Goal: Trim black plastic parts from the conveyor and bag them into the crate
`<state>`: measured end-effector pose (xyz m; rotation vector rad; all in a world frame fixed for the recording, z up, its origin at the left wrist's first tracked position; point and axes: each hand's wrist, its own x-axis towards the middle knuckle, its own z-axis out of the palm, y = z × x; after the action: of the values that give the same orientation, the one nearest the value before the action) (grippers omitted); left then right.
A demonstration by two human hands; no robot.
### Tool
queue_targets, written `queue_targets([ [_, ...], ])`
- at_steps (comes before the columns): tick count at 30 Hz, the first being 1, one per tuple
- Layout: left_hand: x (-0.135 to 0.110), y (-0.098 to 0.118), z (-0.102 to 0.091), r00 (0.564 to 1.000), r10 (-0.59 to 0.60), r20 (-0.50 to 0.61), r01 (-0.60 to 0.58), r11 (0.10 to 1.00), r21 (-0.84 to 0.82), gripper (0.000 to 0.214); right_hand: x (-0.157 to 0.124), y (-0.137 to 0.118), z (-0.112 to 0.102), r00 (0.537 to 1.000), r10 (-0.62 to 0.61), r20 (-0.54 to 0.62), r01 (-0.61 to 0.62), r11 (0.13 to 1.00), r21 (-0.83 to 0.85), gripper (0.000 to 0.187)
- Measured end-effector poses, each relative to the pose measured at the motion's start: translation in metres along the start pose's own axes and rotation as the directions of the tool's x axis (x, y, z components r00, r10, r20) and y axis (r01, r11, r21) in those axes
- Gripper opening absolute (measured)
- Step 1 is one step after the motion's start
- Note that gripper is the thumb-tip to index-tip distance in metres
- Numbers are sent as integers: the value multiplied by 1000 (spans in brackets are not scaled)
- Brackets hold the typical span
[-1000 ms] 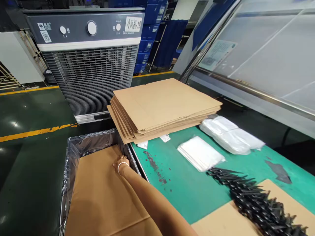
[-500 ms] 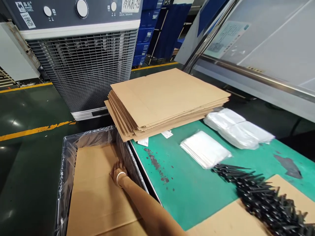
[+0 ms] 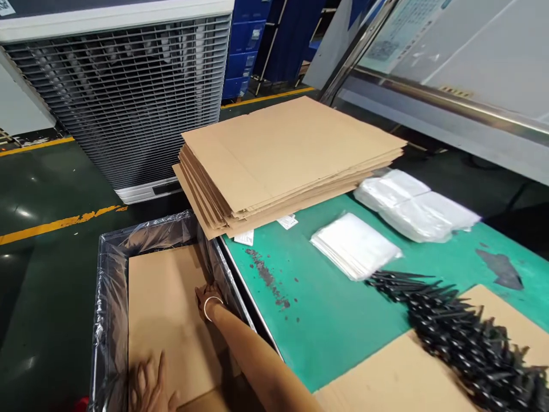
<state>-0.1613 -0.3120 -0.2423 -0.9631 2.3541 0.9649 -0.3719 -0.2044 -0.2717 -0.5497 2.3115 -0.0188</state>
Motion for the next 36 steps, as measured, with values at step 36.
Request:
queue_targets([
  [36, 211, 87, 20, 932, 361, 37, -302, 714, 631, 71, -121, -26, 64, 958, 138, -250, 46, 789, 613, 60],
])
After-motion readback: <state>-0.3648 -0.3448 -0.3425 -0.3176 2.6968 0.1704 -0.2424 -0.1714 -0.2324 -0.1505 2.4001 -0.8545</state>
